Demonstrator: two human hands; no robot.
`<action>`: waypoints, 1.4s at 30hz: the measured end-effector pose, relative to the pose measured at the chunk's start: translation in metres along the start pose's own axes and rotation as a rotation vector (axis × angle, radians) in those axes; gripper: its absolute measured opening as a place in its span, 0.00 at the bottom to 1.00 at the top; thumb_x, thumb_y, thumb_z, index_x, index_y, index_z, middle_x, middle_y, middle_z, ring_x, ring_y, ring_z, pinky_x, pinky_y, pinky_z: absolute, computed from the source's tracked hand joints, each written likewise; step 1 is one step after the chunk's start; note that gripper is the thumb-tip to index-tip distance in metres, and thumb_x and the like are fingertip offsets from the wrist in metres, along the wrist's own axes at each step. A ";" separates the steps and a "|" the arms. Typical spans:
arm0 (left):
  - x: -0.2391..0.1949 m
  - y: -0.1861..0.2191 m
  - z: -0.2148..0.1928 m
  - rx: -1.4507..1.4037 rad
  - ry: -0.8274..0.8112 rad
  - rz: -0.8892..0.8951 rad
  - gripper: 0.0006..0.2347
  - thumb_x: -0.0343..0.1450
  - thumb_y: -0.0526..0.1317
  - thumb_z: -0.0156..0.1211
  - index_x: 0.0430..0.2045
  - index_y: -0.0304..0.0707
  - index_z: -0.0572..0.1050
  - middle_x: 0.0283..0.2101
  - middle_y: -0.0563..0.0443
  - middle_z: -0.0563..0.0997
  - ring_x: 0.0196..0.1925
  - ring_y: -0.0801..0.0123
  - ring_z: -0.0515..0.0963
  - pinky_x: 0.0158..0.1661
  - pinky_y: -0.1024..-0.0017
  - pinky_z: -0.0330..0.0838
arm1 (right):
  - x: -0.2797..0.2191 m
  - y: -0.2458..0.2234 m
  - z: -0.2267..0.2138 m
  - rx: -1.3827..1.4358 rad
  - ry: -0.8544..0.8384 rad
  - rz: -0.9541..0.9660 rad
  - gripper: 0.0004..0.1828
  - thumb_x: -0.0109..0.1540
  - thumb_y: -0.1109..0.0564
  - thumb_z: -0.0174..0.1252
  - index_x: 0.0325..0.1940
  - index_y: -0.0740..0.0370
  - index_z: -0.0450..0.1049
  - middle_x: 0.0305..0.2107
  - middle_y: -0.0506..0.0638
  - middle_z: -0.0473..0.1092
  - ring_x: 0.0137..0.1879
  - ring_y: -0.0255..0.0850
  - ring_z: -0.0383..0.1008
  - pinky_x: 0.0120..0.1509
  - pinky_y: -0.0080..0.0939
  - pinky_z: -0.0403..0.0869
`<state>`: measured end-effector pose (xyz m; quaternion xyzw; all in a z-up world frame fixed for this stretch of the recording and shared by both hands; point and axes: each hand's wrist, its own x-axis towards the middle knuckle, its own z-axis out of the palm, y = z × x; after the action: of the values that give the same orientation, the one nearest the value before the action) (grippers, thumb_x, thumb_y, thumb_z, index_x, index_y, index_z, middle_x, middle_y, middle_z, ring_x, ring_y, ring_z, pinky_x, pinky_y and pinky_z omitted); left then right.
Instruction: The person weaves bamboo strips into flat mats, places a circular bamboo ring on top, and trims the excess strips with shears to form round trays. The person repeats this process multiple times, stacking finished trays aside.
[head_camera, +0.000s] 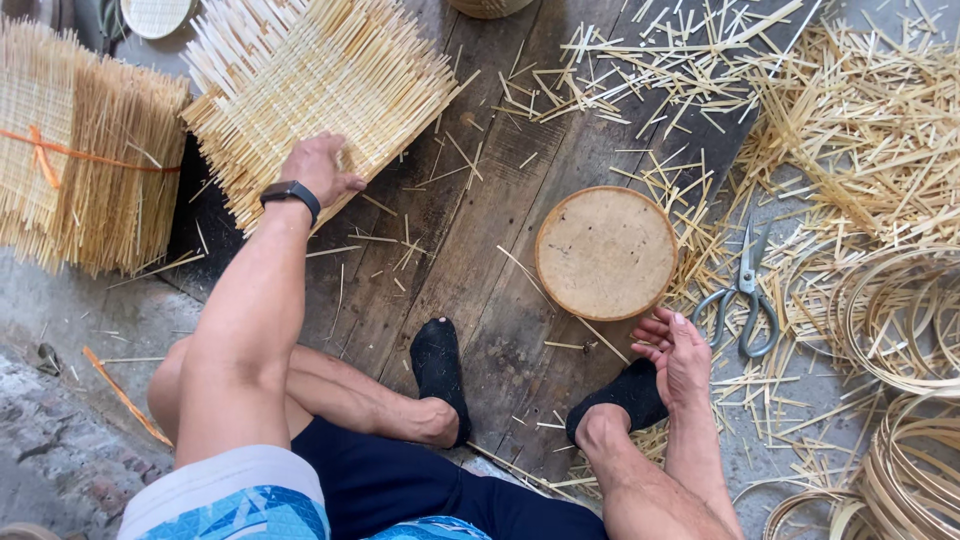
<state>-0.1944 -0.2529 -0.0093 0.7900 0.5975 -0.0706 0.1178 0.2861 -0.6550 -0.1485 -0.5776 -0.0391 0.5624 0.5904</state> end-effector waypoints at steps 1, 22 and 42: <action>-0.001 -0.004 -0.003 0.000 0.071 0.083 0.28 0.57 0.49 0.79 0.47 0.31 0.77 0.51 0.30 0.76 0.52 0.40 0.76 0.54 0.53 0.70 | -0.001 0.001 -0.001 0.002 0.002 0.001 0.22 0.72 0.47 0.49 0.60 0.69 0.69 0.41 0.58 0.75 0.44 0.47 0.78 0.45 0.48 0.79; -0.153 0.257 -0.033 -0.033 0.470 1.183 0.18 0.69 0.32 0.56 0.53 0.23 0.74 0.55 0.35 0.80 0.57 0.55 0.79 0.52 0.64 0.72 | -0.025 -0.080 0.041 0.380 -0.305 -0.120 0.41 0.65 0.29 0.46 0.61 0.70 0.69 0.49 0.60 0.76 0.56 0.50 0.79 0.60 0.49 0.77; -0.018 0.225 0.128 -1.346 -0.588 -0.304 0.21 0.59 0.31 0.75 0.46 0.25 0.77 0.39 0.44 0.85 0.39 0.67 0.84 0.48 0.65 0.79 | 0.009 -0.081 0.055 -0.152 0.173 -0.017 0.23 0.51 0.64 0.74 0.49 0.71 0.78 0.40 0.57 0.80 0.41 0.43 0.82 0.48 0.43 0.83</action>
<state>0.0206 -0.3619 -0.1050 0.4047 0.5580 0.0864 0.7193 0.3012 -0.5893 -0.0772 -0.6667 -0.0352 0.5008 0.5509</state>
